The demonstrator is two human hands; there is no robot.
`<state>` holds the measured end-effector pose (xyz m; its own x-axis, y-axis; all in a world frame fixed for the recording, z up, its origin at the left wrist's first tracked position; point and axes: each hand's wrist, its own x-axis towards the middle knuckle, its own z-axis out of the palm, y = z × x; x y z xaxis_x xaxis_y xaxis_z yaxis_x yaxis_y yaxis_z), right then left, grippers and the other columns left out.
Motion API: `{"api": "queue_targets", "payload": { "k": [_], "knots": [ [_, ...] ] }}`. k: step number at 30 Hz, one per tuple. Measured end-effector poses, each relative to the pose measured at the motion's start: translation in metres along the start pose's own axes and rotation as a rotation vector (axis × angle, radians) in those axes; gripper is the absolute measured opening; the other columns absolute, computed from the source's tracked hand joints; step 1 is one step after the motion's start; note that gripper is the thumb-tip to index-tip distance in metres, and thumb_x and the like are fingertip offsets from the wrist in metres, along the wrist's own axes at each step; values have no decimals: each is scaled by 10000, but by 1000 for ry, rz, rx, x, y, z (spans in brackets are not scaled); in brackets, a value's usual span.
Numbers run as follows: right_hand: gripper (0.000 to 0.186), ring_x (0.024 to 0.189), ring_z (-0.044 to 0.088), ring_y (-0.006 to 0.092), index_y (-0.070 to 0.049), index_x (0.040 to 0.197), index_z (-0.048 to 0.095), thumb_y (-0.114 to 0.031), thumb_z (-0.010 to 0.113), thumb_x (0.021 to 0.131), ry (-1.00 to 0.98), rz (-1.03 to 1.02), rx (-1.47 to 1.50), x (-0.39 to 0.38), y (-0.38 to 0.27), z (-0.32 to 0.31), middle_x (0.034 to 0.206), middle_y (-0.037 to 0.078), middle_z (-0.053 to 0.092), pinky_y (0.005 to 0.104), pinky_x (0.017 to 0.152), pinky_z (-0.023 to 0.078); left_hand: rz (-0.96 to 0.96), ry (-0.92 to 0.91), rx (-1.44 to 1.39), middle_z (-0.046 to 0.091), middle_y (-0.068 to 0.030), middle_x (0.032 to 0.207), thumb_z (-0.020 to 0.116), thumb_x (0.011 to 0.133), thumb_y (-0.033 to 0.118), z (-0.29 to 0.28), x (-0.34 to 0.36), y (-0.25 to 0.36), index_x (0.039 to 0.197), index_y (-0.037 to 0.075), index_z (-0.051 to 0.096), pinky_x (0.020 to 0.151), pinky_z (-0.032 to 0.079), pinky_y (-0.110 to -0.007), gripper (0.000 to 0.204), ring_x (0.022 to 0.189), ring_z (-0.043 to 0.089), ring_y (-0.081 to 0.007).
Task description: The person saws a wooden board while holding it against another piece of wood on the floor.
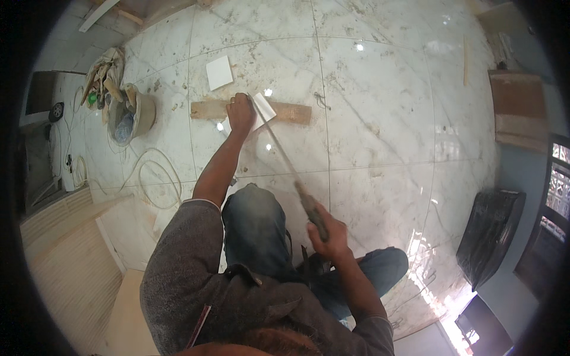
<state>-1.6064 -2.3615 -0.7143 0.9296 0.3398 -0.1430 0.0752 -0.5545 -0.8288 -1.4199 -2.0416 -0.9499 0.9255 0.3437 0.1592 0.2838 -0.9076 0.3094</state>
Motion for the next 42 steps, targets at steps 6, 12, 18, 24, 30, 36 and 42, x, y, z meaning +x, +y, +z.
{"api": "queue_targets", "payload": {
  "k": [6,12,18,24,30,36,42],
  "knots": [
    [475,706,672,220,101,1252,514,-139,621,856,55,37,32,18,-3,-5,857,201,681,290,643,516,19,25,51,547,-80,918,500,930,208,3,3,4,926,79,559,783,373,-432,142,899,539,-271],
    [476,679,686,304,68,1257,520,-131,631,839,14,23,46,25,8,14,804,212,667,338,637,530,8,6,-25,541,-100,934,500,916,191,0,1,4,937,59,556,802,373,-448,145,923,530,-283],
    [478,722,687,323,77,1252,514,-147,629,846,-24,-11,10,21,1,13,848,214,670,351,645,531,10,22,-46,537,-105,941,528,865,150,-1,-1,4,936,51,552,807,374,-447,124,926,531,-288],
    [460,701,687,249,35,1271,530,-137,626,855,-4,24,25,80,3,53,885,177,687,302,633,523,31,36,37,542,-78,899,542,892,194,5,-2,-1,909,89,543,782,367,-420,107,887,540,-265],
    [491,891,694,291,14,1293,508,-161,633,852,24,-19,19,15,20,29,1047,207,674,343,764,546,39,81,-32,544,-82,898,550,884,191,3,-1,4,903,88,538,775,357,-418,105,894,537,-262],
    [473,808,702,258,19,1289,510,-147,627,862,-33,127,-10,94,3,67,948,218,673,336,672,528,57,89,-33,540,-84,887,554,878,178,11,-3,-2,891,85,533,757,358,-412,96,860,531,-261],
    [461,875,695,295,15,1292,504,-139,616,872,53,-10,41,30,-4,36,995,229,667,343,757,528,74,90,-1,540,-79,893,546,885,182,4,0,3,893,79,544,766,357,-405,102,879,532,-260]
  ]
}}
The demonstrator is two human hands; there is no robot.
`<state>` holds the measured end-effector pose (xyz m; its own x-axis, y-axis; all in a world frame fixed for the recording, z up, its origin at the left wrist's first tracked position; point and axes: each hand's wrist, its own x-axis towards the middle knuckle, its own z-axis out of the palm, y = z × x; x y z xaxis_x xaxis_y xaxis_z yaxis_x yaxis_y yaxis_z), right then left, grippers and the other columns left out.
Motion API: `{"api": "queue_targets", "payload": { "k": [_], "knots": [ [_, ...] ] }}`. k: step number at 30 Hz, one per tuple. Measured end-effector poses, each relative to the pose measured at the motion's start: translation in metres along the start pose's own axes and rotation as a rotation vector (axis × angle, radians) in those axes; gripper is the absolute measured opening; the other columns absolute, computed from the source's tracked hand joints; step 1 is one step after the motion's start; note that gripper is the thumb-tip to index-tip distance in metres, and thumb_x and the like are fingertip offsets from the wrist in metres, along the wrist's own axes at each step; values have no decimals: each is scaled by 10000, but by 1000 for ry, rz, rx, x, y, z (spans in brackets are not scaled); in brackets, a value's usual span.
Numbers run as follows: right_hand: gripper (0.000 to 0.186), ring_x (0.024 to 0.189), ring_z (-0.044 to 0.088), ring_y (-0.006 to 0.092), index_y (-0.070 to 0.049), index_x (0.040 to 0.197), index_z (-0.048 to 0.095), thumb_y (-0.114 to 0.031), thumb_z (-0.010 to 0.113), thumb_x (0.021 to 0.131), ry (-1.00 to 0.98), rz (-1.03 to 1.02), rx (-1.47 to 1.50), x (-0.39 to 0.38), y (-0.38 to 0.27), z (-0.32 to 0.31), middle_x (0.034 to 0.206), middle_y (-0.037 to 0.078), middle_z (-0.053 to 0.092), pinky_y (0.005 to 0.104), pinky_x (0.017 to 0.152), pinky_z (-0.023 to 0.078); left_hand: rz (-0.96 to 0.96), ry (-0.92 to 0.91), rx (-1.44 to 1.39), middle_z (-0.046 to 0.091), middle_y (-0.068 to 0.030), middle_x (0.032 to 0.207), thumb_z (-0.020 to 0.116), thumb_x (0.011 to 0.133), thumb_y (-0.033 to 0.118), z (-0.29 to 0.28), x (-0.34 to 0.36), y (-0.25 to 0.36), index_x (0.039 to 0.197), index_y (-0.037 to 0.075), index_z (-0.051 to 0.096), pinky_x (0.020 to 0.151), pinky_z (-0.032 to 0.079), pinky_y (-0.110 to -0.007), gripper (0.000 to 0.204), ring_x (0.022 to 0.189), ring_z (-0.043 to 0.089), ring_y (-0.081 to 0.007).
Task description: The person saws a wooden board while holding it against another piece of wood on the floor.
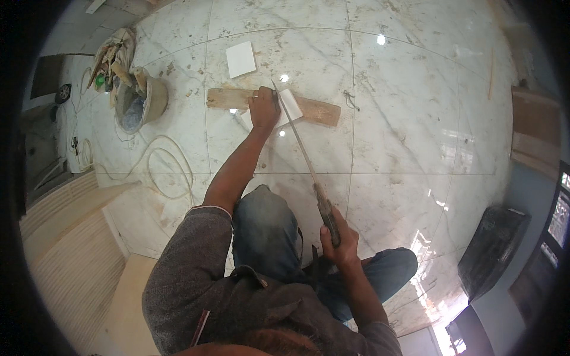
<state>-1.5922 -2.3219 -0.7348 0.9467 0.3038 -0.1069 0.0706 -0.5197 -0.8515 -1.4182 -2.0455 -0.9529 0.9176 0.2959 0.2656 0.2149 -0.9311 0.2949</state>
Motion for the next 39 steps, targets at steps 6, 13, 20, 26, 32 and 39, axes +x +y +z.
{"api": "queue_targets", "payload": {
  "k": [6,13,20,26,32,39],
  "knots": [
    [479,963,679,333,60,1293,485,-113,608,863,-127,222,6,56,-6,38,1074,252,654,357,845,522,-38,-33,12,535,-80,904,546,896,201,8,-6,-8,889,81,544,774,352,-405,120,893,521,-265],
    [509,876,685,331,-10,1330,472,-137,625,862,-6,35,-35,-7,-4,13,1012,236,661,370,761,529,6,29,-11,536,-91,897,550,865,167,-1,-5,-4,883,77,534,774,352,-422,93,887,525,-284],
    [529,912,669,364,-34,1351,447,-145,612,862,-75,103,-35,-3,9,35,1089,260,627,390,754,533,-38,-31,-37,541,-100,890,542,856,155,7,-7,-6,881,59,525,779,356,-435,101,888,528,-301],
    [533,881,691,325,6,1337,454,-118,630,849,-161,241,-17,28,6,36,1021,237,658,369,764,539,-10,18,-40,548,-107,901,550,858,159,0,-6,-7,879,58,520,778,351,-436,107,875,526,-309],
    [527,776,687,338,-24,1331,472,-146,636,845,-28,94,-16,-3,19,42,933,231,659,373,701,540,-33,-20,-48,550,-114,904,514,898,145,2,-7,-4,878,58,518,780,350,-441,90,891,529,-314],
    [528,771,692,320,22,1318,468,-116,635,836,-96,170,-84,39,13,52,911,225,663,380,697,540,-56,-43,-61,555,-125,903,508,901,158,-3,-7,1,877,45,531,785,350,-457,118,903,522,-319]
  ]
}}
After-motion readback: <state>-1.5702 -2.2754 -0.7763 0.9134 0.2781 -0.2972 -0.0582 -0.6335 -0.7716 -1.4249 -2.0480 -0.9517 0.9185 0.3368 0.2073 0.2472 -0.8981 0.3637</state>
